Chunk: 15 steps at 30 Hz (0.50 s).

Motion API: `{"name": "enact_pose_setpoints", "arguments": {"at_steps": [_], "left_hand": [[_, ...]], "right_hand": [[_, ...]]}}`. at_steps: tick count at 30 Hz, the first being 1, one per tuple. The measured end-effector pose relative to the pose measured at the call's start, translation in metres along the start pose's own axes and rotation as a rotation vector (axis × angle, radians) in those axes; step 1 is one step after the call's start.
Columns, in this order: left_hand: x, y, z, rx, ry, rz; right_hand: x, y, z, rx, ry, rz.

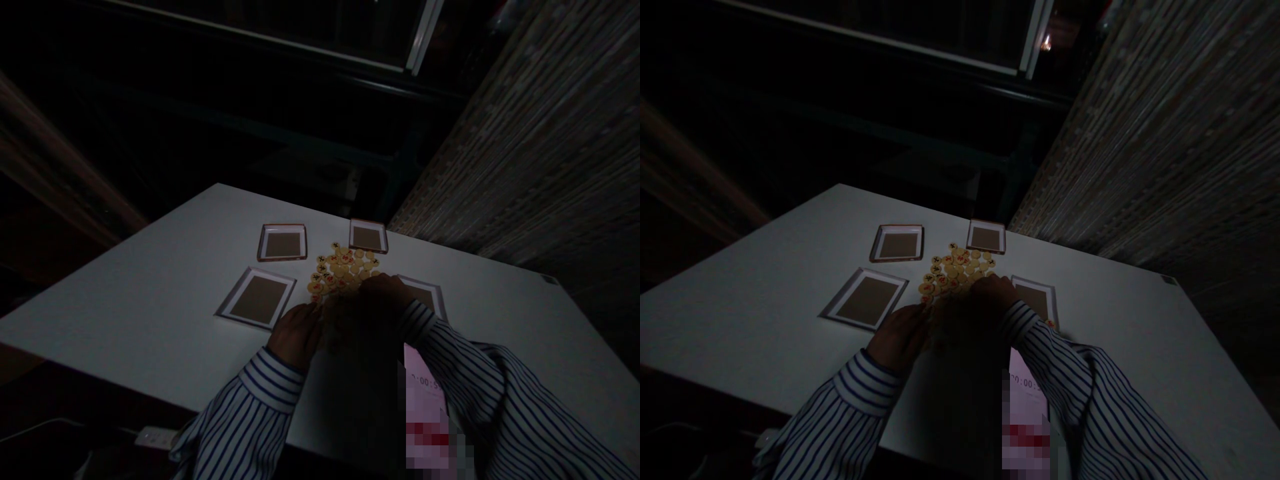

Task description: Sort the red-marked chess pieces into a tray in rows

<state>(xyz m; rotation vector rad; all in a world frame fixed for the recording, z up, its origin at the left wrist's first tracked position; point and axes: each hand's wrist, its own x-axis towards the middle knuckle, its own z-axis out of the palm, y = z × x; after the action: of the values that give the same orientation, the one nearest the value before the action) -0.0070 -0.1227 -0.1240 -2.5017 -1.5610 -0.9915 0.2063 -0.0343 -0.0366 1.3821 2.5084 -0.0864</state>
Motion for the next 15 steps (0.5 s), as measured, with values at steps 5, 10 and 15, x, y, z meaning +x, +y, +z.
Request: {"name": "enact_pose_setpoints", "arguments": {"at_steps": [5, 10, 15], "left_hand": [[-0.001, 0.000, 0.001, 0.029, -0.013, -0.001], [-0.004, -0.003, 0.004, 0.043, 0.001, 0.024], [-0.008, -0.002, 0.003, 0.032, -0.006, 0.017]], "right_hand": [[0.012, -0.027, 0.000, 0.039, 0.089, -0.073], [0.016, -0.051, 0.000, 0.054, 0.174, 0.016], [0.015, -0.060, -0.003, 0.067, 0.163, 0.066]]}}
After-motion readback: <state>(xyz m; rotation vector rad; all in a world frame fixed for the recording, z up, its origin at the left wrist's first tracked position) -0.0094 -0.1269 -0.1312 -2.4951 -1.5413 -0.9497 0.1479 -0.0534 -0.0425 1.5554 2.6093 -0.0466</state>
